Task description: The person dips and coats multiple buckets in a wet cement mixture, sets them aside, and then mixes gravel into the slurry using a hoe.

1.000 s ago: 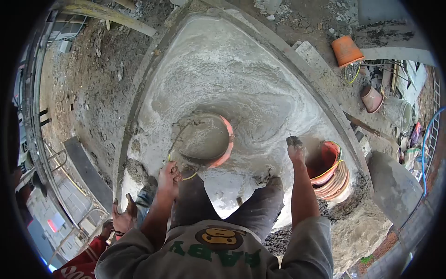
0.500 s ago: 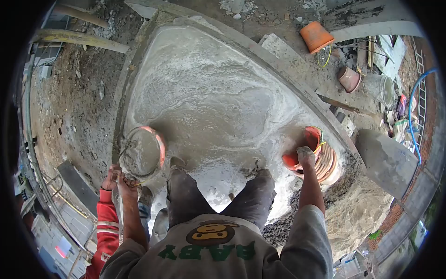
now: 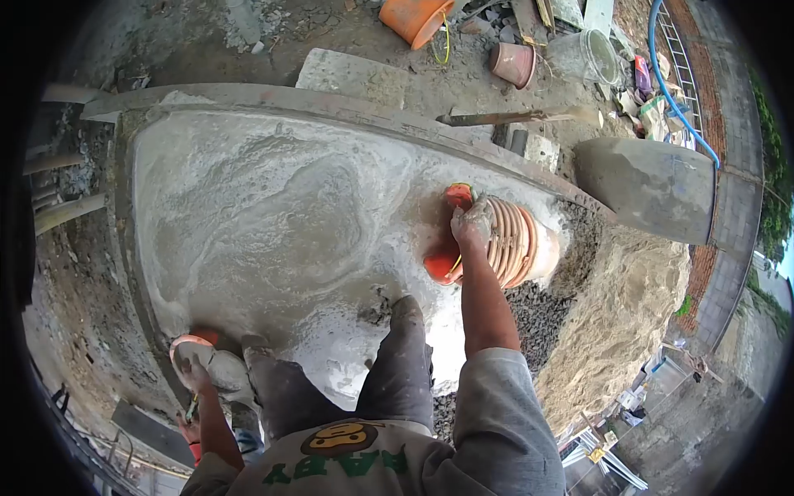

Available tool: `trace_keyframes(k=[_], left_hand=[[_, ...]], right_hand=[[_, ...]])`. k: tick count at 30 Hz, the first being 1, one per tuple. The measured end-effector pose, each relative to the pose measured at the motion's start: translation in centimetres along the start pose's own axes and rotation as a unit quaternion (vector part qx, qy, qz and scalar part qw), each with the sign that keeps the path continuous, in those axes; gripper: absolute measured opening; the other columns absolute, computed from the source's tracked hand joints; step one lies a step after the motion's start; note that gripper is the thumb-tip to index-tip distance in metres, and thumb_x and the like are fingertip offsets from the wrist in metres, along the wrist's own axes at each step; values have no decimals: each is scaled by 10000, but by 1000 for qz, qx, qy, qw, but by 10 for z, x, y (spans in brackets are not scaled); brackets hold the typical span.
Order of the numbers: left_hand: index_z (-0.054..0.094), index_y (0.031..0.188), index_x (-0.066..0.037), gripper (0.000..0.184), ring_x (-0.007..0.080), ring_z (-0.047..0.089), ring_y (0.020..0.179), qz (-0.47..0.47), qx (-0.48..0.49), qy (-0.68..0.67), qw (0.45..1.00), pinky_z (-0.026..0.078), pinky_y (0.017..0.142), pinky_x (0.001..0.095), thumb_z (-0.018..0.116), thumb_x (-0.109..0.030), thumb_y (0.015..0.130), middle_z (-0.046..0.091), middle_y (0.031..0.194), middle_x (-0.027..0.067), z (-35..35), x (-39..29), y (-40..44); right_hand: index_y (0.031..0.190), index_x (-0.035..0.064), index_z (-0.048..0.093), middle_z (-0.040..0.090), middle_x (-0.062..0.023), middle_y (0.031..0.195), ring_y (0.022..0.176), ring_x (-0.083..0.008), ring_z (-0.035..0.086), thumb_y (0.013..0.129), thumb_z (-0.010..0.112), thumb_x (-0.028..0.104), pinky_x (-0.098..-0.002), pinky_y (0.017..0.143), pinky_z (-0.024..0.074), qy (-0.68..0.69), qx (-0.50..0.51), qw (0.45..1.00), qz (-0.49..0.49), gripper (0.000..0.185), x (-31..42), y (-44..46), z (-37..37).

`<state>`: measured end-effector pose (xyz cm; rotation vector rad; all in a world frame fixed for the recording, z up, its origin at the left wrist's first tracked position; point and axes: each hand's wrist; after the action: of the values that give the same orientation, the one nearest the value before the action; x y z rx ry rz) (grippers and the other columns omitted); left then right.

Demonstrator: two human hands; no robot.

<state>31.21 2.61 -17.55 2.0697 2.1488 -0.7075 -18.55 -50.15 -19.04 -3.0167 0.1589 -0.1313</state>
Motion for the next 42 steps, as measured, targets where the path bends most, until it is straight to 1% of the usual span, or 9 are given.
trace_keyframes(k=[5,11,16,20,22,26,31,34,42], left_hand=[[609,1002,-8,305,106,504,834,-24,442,-232,866,401,782,255,557,-272,857,589,879,4,182,-192,-131],[586,1048,-50,493,170,553,789,-112,658,-79,740,455,718,317,584,-486,818,588,858,61,288,-338,-294],[589,993,-102,317,67,363,450,-214,646,-219,700,328,437,222,530,-393,882,358,548,-53,263,-336,-301],[597,965,-106,324,49,287,384,-177,578,-194,773,279,384,224,529,-411,879,299,487,-85,184,-331,-239],[607,940,-80,330,31,280,417,-100,522,-196,824,262,400,214,535,-396,882,312,500,-100,175,-319,-199],[632,902,-7,313,8,337,565,-10,419,-225,880,290,510,181,608,-316,858,427,627,-107,184,-281,-128],[632,862,-83,279,12,336,399,-19,440,-168,882,267,356,206,653,-356,809,426,537,-86,158,-266,-127],[656,815,-59,202,18,387,431,-5,409,-150,900,281,372,202,670,-260,797,538,603,-45,173,-235,-126],[646,797,-44,155,29,360,393,-100,524,-261,805,277,368,212,629,-197,810,474,524,-52,103,-305,-181]], right_hand=[[857,72,597,606,-194,805,764,-372,597,780,556,236,-459,685,472,74,135,985,-74,185,30,-59,26],[861,56,619,609,-179,807,816,-361,590,771,538,135,-437,734,467,177,201,960,-78,145,25,-143,8],[1029,61,610,601,-176,851,875,-368,563,780,548,194,-444,785,448,219,234,937,-138,289,22,-93,-73],[1076,26,580,586,-225,1008,987,-376,536,780,592,280,-412,853,429,103,9,992,-75,390,-19,-42,-1],[1175,-6,505,510,-243,1186,1123,-362,473,788,608,352,-404,915,391,356,260,889,125,537,-39,-36,69],[1362,11,311,374,-165,1369,1246,-270,384,775,615,481,-336,1008,313,294,363,842,270,811,39,-67,113],[745,-27,581,600,-139,694,721,-265,556,732,692,387,-409,691,426,295,172,939,52,429,101,-111,127],[803,-12,578,589,-159,716,714,-333,536,721,692,354,-399,702,433,112,45,988,-100,392,170,-137,74],[779,-4,566,558,-101,718,649,-227,549,769,686,187,-356,660,449,384,119,915,46,225,141,-82,-34]])
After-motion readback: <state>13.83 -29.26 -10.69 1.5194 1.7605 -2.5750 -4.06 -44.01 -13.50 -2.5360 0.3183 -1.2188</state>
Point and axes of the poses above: each hand's wrist, its own y-axis towards the middle knuckle, its own z-axis out of the palm, x = y × z
